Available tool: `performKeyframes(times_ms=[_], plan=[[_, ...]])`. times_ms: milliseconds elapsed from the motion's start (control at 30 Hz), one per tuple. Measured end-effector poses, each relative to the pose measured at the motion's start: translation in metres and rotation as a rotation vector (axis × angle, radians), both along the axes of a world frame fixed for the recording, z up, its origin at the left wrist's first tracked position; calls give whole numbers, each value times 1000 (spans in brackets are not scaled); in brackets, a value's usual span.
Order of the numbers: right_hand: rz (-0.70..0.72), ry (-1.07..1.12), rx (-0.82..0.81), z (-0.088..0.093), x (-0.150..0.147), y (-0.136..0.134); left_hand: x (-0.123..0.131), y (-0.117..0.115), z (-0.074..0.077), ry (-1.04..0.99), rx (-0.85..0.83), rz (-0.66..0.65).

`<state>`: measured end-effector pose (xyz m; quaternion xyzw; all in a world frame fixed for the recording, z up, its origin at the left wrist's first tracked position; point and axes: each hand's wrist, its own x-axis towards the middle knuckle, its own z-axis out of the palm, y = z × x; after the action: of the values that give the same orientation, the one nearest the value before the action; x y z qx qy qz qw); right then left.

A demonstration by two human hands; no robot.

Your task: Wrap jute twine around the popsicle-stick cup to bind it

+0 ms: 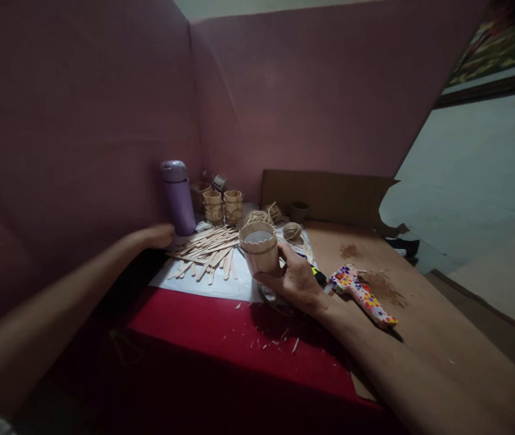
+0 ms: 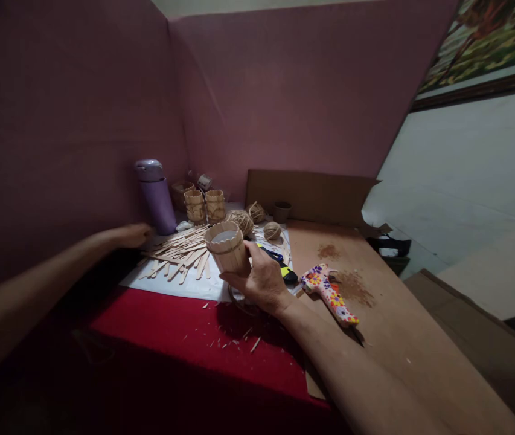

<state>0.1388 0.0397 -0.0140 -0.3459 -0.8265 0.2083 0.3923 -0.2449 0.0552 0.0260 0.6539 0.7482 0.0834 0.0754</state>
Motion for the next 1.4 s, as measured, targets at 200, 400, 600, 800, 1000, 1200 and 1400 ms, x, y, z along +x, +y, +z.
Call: performKeyframes(times_ms=[200, 400, 600, 800, 1000, 1200, 1400], plan=[[-3, 9, 27, -2, 0, 2, 25, -5, 18, -61, -165, -144], [2, 12, 28, -1, 0, 2, 59, -17, 16, -65, -202, -237], [11, 83, 0, -4, 0, 5, 71, -16, 9, -18, -196, -215], [-4, 92, -2, -3, 0, 4, 77, -13, 6, 49, -160, -213], [-7, 83, -10, -3, -1, 5, 80, -10, 1, 108, -84, -255], [7, 122, -61, -1, -2, 4, 83, -10, -1, 98, 24, -299], [2, 147, -100, 0, -3, 5, 79, 1, 9, -56, 168, -186]])
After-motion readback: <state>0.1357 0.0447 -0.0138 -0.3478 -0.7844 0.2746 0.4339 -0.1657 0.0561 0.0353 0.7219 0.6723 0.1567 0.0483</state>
